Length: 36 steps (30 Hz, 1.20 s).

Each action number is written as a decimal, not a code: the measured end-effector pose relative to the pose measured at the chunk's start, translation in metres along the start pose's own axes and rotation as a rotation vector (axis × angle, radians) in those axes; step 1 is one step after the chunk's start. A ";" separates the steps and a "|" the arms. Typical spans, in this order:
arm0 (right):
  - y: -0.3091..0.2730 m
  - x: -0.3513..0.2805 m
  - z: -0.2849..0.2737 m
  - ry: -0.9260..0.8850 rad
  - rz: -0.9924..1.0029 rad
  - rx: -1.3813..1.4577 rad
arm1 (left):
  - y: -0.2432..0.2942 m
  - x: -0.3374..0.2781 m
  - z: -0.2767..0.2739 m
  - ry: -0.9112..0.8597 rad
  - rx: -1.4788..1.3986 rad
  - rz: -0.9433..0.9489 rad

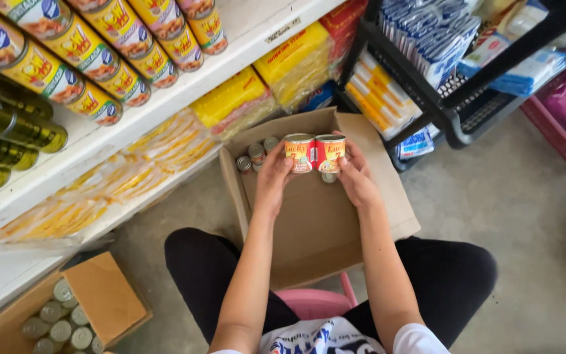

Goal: The person organizes and shelves various canned goods in a grocery store.

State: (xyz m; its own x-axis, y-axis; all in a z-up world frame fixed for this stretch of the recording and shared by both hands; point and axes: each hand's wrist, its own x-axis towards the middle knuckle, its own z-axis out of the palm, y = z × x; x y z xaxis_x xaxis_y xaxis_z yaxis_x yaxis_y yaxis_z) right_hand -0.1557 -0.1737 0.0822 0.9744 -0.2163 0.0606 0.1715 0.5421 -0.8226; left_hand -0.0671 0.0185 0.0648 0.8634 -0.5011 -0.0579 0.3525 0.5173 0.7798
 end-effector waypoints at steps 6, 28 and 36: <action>-0.019 0.065 -0.023 0.037 -0.120 -0.128 | 0.007 0.066 0.002 -0.056 0.147 0.115; -0.379 0.126 0.151 0.197 0.050 -0.455 | 0.328 0.107 0.273 -0.158 0.182 0.109; -0.508 0.140 0.305 0.016 -0.030 -0.371 | 0.485 0.059 0.355 -0.080 0.252 0.207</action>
State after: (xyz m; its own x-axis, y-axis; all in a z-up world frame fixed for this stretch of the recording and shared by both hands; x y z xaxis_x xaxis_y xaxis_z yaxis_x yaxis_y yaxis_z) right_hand -0.0624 -0.2316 0.6814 0.9669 -0.2418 0.0810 0.1323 0.2045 -0.9699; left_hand 0.0268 -0.0066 0.6614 0.8727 -0.4615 0.1593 0.0637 0.4312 0.9000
